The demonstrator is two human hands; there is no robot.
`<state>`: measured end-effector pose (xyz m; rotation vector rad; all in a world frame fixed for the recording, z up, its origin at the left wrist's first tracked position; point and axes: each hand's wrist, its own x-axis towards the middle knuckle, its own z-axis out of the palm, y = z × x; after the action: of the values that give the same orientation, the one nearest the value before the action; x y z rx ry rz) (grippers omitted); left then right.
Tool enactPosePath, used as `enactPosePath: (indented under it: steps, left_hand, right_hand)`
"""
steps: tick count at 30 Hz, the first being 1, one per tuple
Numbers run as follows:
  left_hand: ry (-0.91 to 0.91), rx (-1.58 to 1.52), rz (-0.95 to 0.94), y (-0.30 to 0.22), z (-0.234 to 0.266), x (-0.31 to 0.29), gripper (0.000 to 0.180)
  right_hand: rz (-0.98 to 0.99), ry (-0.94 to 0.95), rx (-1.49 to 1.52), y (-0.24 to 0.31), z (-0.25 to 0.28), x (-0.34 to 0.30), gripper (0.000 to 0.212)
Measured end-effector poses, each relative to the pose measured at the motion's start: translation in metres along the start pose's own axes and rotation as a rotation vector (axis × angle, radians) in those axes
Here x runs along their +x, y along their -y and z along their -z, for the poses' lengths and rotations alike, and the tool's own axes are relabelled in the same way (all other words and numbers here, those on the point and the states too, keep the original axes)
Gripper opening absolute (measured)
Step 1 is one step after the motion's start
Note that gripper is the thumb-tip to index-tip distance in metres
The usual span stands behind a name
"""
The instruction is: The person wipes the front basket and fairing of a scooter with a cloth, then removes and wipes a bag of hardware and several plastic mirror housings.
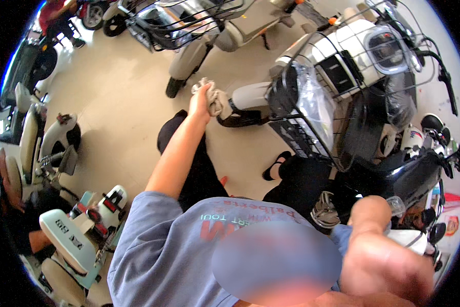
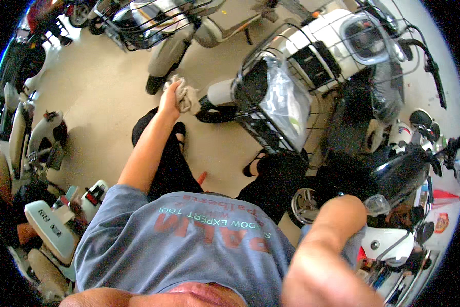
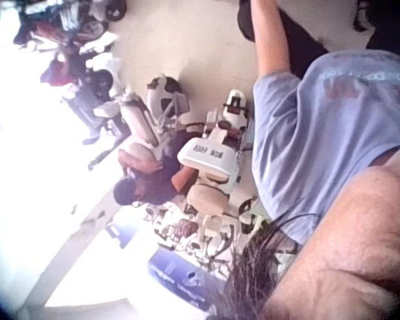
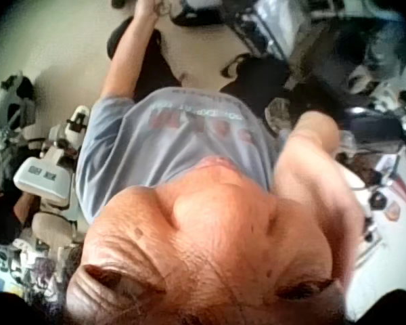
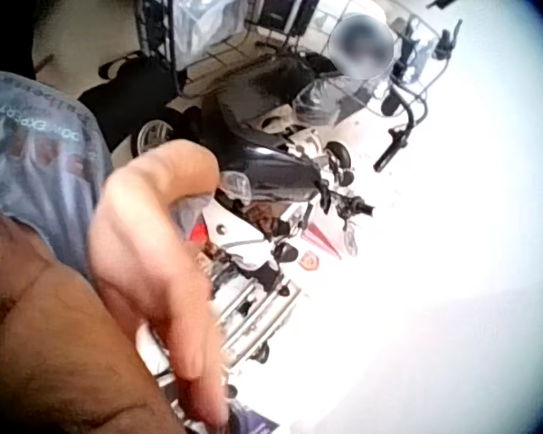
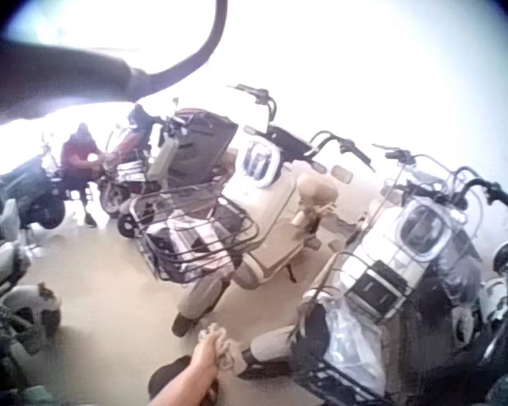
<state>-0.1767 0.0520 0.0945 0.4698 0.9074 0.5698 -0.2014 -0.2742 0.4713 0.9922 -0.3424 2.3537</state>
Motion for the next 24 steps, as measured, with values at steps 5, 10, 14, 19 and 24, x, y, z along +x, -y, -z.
enactPosePath:
  steps: [5,10,14,19,24]
  left_hand:
    - [0.063,0.015,-0.023,-0.002,0.017,0.000,0.029]
    - [0.119,0.000,-0.056,-0.002,0.015,-0.007,0.031]
    - [0.103,0.020,-0.046,-0.003,0.025,0.003,0.032]
    - [0.081,0.054,-0.031,-0.007,0.024,-0.006,0.032]
    - [0.116,0.009,-0.088,-0.005,0.020,0.000,0.030]
  right_hand:
    - [1.091,0.074,-0.368,-0.040,0.061,0.046,0.058]
    - [0.849,0.032,-1.149,0.008,0.087,0.036,0.058]
    - [0.199,-0.742,-2.359,0.046,0.073,-0.013,0.055]
    - [-0.459,-1.117,-3.594,0.143,0.013,-0.082,0.056]
    - [-0.296,-1.217,-4.499,0.249,-0.155,-0.132,0.083]
